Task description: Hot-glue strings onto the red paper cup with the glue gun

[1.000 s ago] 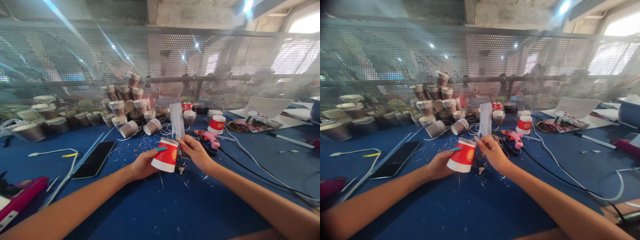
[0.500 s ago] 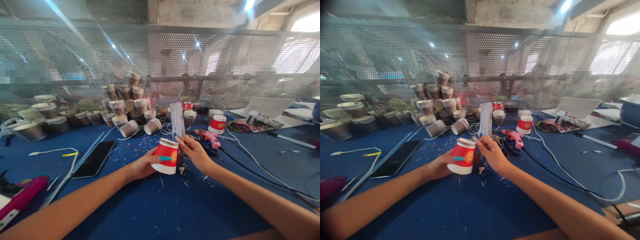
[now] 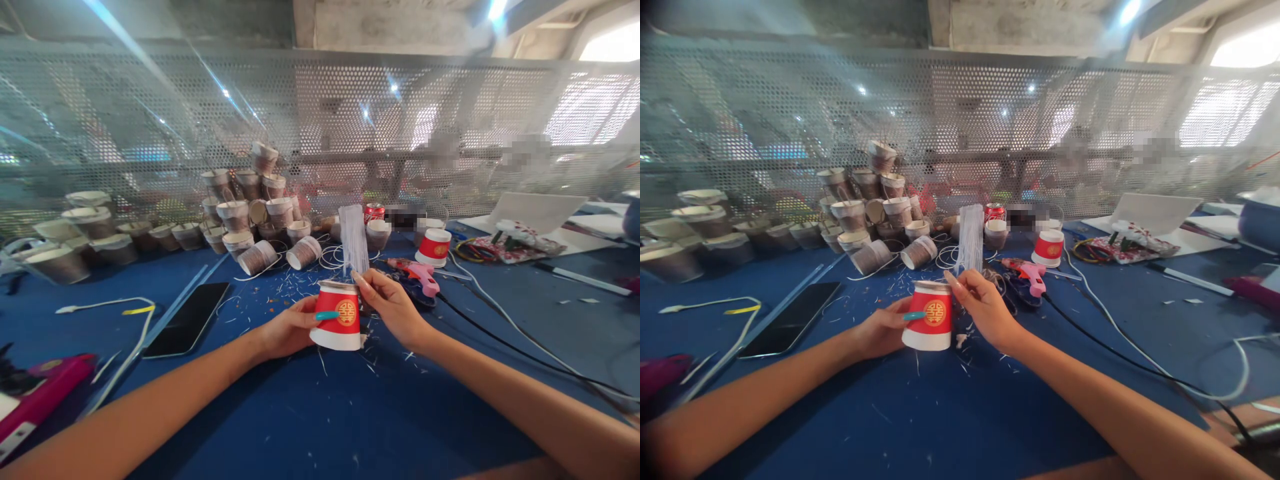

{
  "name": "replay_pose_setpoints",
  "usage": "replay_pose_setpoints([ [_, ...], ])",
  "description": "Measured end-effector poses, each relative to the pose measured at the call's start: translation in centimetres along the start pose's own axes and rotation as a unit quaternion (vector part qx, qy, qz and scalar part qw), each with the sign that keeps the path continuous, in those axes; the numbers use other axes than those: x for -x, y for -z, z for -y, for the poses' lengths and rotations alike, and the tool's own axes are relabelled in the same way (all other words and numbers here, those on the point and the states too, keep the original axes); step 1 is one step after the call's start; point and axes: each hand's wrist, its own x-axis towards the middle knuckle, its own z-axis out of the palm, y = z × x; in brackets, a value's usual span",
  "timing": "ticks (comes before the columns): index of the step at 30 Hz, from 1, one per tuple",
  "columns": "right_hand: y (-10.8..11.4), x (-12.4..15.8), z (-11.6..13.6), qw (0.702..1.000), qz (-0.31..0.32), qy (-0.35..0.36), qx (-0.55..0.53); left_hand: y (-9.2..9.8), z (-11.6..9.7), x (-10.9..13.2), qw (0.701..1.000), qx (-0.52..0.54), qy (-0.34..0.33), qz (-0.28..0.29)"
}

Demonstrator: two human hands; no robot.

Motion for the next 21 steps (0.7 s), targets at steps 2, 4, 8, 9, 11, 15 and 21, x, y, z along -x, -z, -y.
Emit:
replay_pose_setpoints([
  [2, -0.01, 0.02, 0.10, 1.000, -0.005, -0.003, -0.001, 0.09, -0.02, 0.02, 1.000, 0.008, 0.003, 0.003],
  [4, -0.09, 0.03, 0.23, 1.000, -0.012, 0.000, 0.006, 0.22, 0.05, 0.06, 1.000, 0.011, 0.006, -0.003],
  [8, -0.35, 0.02, 0.36, 1.000, -0.004, 0.001, 0.011, 0.62, 0.48, 0.17, 0.999, 0.004, 0.006, -0.035],
  [9, -0.40, 0.02, 0.35, 1.000, -0.001, -0.001, 0.009, 0.71, 0.60, 0.20, 0.999, 0.001, 0.003, -0.043],
  [11, -0.43, 0.00, 0.28, 1.000, 0.000, -0.002, 0.010, 0.78, 0.74, 0.26, 0.998, -0.015, 0.002, -0.054],
  [15, -0.23, -0.01, 0.14, 0.999, -0.005, 0.011, 0.037, 0.52, 0.61, 0.28, 0.998, -0.048, 0.003, -0.049],
  [21, -0.07, 0.03, -0.04, 0.998, 0.001, 0.023, 0.054, 0.51, 0.41, 0.29, 0.997, -0.064, 0.008, -0.045],
])
